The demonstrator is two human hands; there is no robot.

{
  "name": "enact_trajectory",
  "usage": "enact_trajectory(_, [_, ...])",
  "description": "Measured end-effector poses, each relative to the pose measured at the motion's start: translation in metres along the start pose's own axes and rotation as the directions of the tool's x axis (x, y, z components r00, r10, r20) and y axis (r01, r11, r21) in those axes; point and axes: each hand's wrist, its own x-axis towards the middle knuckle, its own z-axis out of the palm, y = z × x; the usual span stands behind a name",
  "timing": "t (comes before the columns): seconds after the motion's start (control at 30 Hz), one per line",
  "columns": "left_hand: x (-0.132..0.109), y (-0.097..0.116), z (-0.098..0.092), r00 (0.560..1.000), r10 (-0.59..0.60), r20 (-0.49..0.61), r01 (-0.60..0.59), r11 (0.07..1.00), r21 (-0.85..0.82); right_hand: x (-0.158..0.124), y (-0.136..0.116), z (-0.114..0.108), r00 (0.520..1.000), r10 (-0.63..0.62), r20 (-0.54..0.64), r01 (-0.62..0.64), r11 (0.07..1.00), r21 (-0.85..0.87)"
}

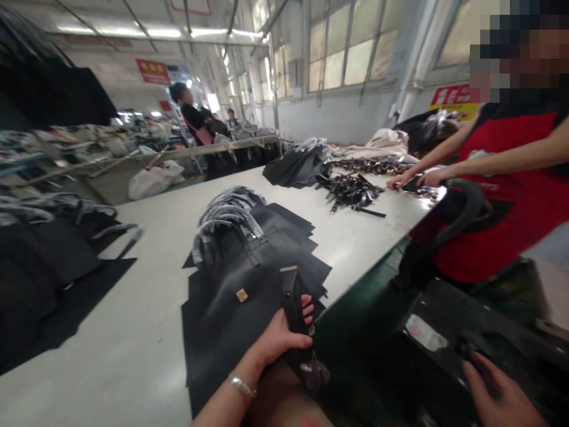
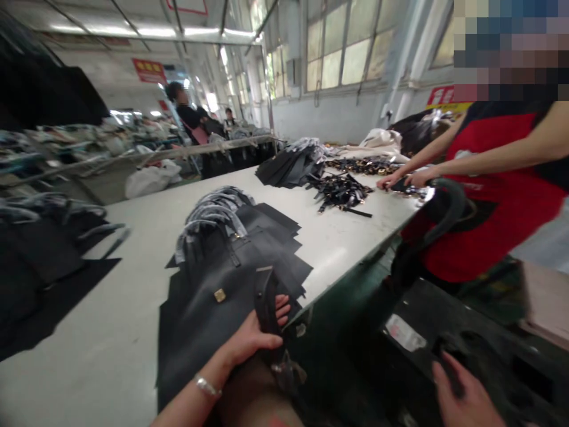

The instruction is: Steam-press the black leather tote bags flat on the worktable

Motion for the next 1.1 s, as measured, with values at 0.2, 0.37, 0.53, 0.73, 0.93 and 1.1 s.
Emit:
enact_trajectory(0.2, [0.0,-0.003,-0.006,0.998,0.039,0.055,-0.039,0.999,0.002,-0.055,-0.188,0.075,0.627,-0.763,0.157,0.731,0.646,0.221])
enact_trajectory(0.37, [0.0,-0.008,-0.008,0.996,0.07,0.059,-0.068,0.997,-0.046,-0.048,-0.241,0.111,0.343,-0.88,0.328,0.938,0.34,-0.069])
enact_trajectory(0.53, [0.001,-0.008,-0.011,0.999,0.033,0.017,-0.033,0.999,-0.013,-0.038,-0.193,0.086,0.423,-0.831,0.362,0.904,0.359,-0.232])
enact_trajectory(0.73, [0.002,-0.006,-0.01,0.999,0.043,0.018,-0.043,0.999,0.005,-0.05,-0.181,0.058,0.566,-0.765,0.308,0.81,0.446,-0.381])
enact_trajectory(0.93, [-0.006,-0.006,-0.011,0.985,0.173,-0.027,-0.166,0.969,0.185,-0.057,-0.228,0.099,0.25,-0.89,0.381,0.964,0.192,-0.186])
enact_trajectory(1.1, [-0.006,-0.006,-0.012,0.989,0.142,-0.042,-0.133,0.976,0.172,-0.035,-0.202,0.082,0.559,-0.801,0.214,0.799,0.452,-0.398])
